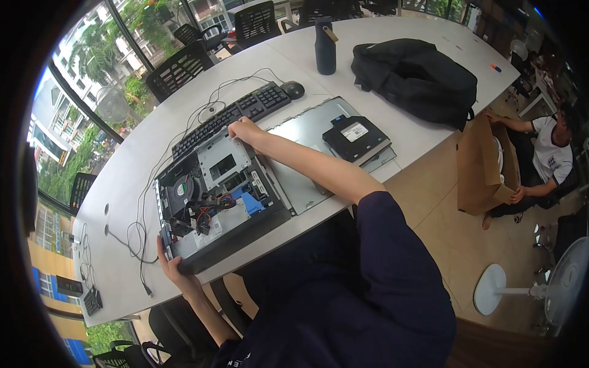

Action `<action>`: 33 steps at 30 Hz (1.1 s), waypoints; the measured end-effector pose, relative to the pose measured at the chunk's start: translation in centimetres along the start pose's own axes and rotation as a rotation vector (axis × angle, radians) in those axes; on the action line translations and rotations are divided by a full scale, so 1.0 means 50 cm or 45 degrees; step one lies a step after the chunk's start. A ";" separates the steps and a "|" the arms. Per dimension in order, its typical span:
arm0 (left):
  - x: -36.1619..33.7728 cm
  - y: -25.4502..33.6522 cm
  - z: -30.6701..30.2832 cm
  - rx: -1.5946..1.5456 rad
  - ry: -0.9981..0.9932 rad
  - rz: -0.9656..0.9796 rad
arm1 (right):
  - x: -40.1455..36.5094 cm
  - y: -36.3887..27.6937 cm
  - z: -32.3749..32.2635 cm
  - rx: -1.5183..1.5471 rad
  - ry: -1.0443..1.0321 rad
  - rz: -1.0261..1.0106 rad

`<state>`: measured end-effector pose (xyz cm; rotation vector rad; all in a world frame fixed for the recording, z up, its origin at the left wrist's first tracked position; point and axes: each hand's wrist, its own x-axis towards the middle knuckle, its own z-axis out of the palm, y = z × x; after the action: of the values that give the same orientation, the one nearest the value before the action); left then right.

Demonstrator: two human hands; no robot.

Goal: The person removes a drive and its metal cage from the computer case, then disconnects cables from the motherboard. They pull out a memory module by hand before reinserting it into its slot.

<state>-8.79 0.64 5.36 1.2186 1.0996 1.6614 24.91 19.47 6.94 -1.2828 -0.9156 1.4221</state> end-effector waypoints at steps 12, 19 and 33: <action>-0.002 0.010 0.000 -0.053 0.051 0.012 | -0.003 -0.005 -0.003 0.135 -0.044 0.034; 0.002 0.010 0.004 -0.098 0.008 -0.009 | 0.002 0.007 -0.010 0.059 -0.023 0.029; -0.012 -0.028 -0.017 0.081 -0.045 0.252 | 0.017 0.007 -0.021 -0.524 0.069 -0.308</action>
<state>-9.35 0.38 3.71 1.4315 1.0445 1.7555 25.90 20.11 6.24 -1.4426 -1.3249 1.0373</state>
